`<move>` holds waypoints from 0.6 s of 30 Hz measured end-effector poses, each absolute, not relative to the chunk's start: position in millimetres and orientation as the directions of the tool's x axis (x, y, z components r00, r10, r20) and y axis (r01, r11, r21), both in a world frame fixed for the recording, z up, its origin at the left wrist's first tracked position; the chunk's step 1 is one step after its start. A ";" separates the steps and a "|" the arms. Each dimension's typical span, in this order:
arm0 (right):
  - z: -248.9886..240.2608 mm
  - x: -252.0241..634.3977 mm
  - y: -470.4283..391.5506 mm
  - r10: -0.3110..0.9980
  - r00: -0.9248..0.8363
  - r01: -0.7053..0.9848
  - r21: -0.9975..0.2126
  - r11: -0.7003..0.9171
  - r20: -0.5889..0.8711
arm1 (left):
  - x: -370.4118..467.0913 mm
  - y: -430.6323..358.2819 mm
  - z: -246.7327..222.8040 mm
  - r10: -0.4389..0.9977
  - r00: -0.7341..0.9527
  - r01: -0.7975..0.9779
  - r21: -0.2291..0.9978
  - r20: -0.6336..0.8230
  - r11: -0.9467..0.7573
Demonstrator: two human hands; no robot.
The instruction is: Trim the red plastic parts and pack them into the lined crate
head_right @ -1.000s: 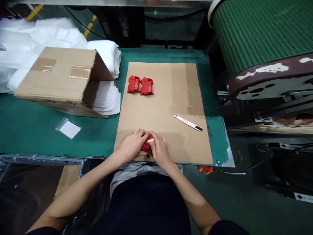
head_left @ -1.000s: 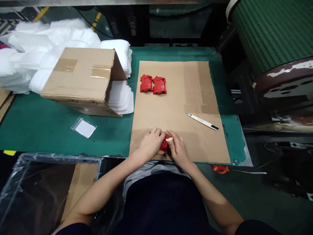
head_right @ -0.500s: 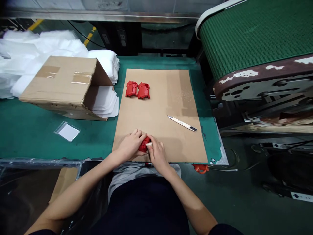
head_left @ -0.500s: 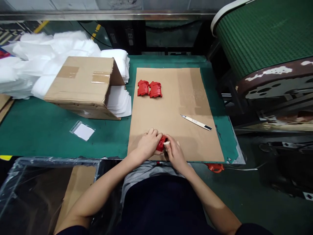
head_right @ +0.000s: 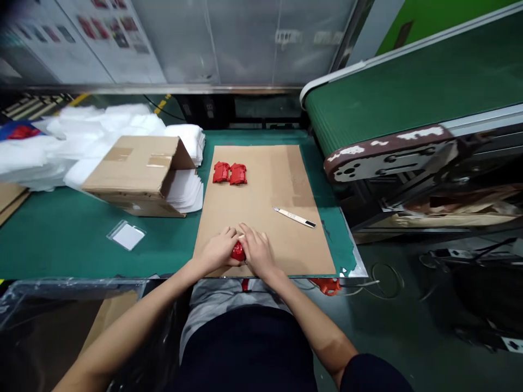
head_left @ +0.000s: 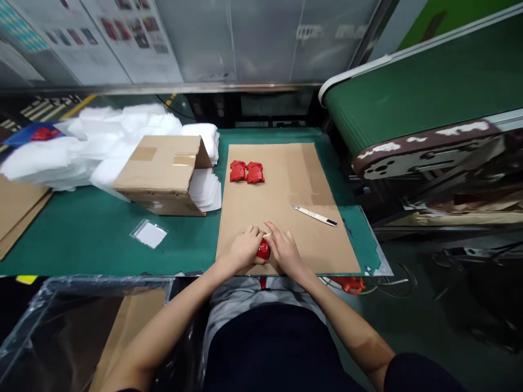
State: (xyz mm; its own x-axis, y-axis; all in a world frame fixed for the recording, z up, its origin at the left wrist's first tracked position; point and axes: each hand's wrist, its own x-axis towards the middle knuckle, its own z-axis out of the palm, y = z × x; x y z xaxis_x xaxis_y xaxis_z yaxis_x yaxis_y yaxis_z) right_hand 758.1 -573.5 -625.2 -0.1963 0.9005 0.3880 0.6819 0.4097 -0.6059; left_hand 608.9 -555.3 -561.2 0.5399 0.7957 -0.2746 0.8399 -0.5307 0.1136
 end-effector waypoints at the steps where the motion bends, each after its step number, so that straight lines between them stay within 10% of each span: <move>1: -626.0 763.2 -570.7 0.912 -0.147 0.697 -0.614 0.370 0.383 | 607.7 -556.0 -557.4 0.809 0.526 0.850 0.135 -0.263 -0.509; 8: -624.9 819.1 -625.3 0.922 0.162 0.537 -0.816 0.217 0.352 | 652.5 -577.1 -547.0 0.941 0.339 0.704 0.659 0.016 -0.265; 12: -633.1 842.6 -703.3 0.900 0.356 0.264 -0.951 0.160 0.250 | 723.5 -631.0 -576.1 0.855 0.517 0.576 0.718 0.050 -0.390; 18: -677.7 904.6 -787.2 0.448 0.885 -0.048 -0.982 -0.184 -0.127 | 781.2 -665.8 -666.6 0.576 0.711 0.664 0.656 -0.403 -0.360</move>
